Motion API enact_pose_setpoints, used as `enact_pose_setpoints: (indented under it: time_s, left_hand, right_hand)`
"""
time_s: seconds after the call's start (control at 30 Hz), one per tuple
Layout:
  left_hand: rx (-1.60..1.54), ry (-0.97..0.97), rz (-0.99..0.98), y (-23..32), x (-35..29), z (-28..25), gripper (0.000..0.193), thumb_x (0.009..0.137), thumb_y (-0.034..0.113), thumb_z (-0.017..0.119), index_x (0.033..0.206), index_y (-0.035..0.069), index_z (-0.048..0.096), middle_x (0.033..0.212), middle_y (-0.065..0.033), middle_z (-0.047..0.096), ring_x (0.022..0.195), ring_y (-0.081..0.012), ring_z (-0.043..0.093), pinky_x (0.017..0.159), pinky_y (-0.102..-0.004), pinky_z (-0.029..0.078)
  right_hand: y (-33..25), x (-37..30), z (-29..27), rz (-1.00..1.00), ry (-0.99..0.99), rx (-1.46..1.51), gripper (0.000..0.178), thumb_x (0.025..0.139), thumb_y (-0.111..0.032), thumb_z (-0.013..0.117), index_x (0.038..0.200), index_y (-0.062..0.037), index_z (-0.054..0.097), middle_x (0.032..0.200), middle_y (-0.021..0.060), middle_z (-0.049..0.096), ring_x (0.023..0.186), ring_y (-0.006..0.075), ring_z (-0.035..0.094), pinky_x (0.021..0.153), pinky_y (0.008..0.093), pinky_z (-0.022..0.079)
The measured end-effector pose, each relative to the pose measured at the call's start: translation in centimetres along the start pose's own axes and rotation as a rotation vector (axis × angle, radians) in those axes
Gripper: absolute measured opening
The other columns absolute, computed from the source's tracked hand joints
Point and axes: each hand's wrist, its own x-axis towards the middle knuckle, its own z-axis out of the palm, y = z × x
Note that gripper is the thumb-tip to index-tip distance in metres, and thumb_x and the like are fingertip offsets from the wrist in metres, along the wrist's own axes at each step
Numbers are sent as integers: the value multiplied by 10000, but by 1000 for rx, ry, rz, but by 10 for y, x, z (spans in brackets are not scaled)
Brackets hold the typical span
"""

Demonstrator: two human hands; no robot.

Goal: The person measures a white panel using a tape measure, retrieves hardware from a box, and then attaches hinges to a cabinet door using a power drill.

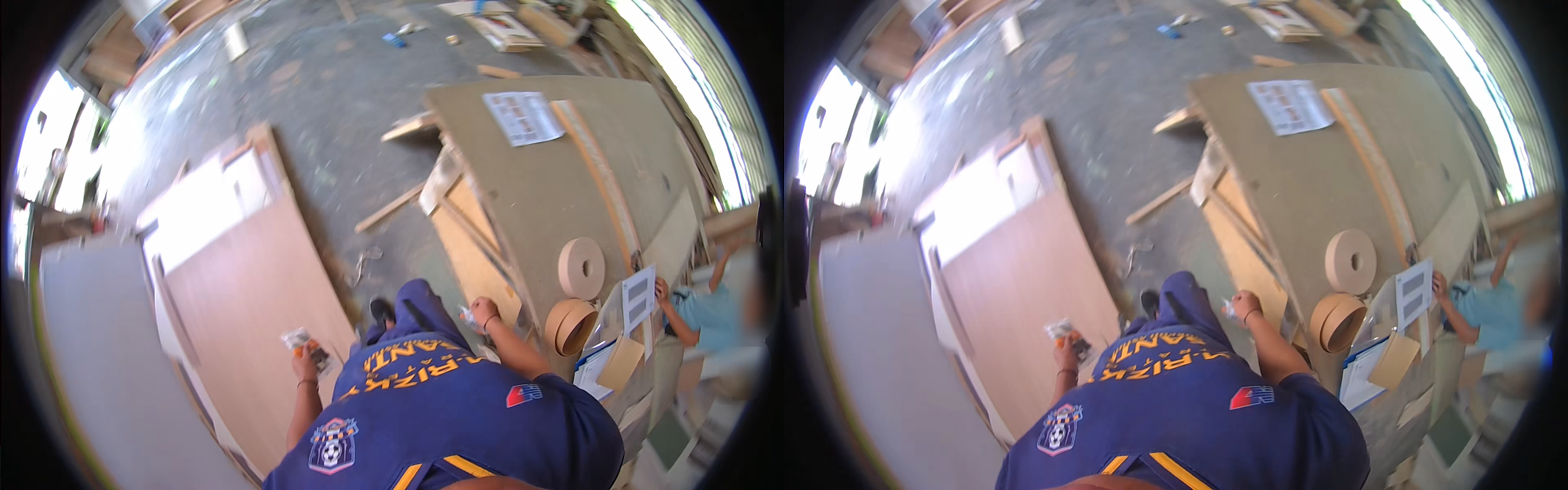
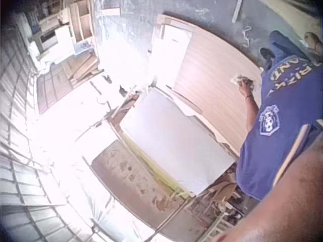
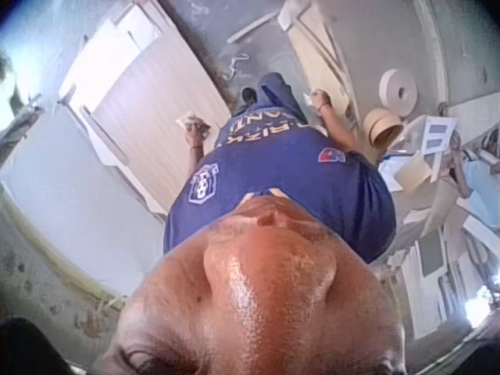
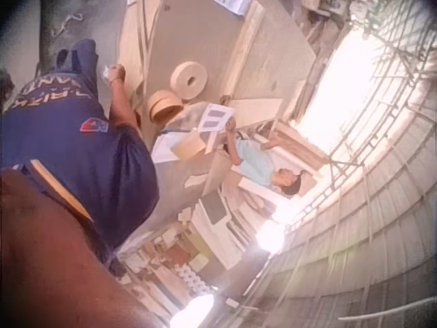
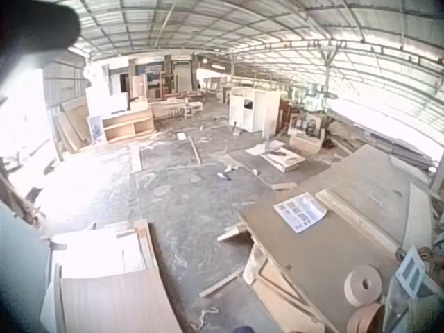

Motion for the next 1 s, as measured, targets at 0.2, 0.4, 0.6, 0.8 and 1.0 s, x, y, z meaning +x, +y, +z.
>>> enact_pose_setpoints:
  time_s: [0.2, 0.4, 0.6, 0.8, 1.0]
  left_hand:
    - [-112, 25, 24, 91, 124, 63, 322, 850, 281, 592, 941, -28, 604, 771, -98, 633, 610, -183, 624, 528, -300, 504]
    - [558, 34, 141, 160, 159, 111, 337, 813, 292, 595, 882, -37, 622, 769, -108, 637, 648, -224, 624, 587, -360, 499]
    - [605, -71, 196, 241, 233, 165, 338, 824, 301, 588, 876, -32, 623, 766, -98, 630, 649, -210, 611, 590, -349, 493]
    - [650, -262, 389, 350, 295, 290, 340, 835, 309, 581, 869, -26, 623, 763, -88, 623, 651, -197, 598, 593, -338, 487]
    - [665, -412, 548, 471, 375, 358, 342, 846, 318, 573, 863, -20, 624, 761, -77, 616, 652, -183, 586, 595, -327, 481]
  right_hand:
    - [-33, 55, -5, 197, -25, -82, 254, 750, -254, 529, 829, -72, 687, 876, 169, 648, 851, 323, 625, 754, 382, 495]
    - [-92, 121, -20, 234, -21, 103, 268, 746, -231, 505, 825, -43, 679, 898, 195, 633, 865, 332, 615, 778, 384, 483]
    - [-150, 204, -40, 125, 97, 153, 252, 742, -242, 516, 802, -55, 674, 873, 191, 634, 853, 346, 608, 771, 404, 480]
    - [-202, 274, -48, 61, 151, 122, 276, 737, -244, 495, 769, -24, 659, 837, 200, 634, 796, 369, 613, 738, 434, 485]
    - [-248, 303, -34, 430, -70, -3, 336, 748, -265, 476, 817, -6, 679, 902, 225, 636, 855, 352, 626, 777, 442, 482]
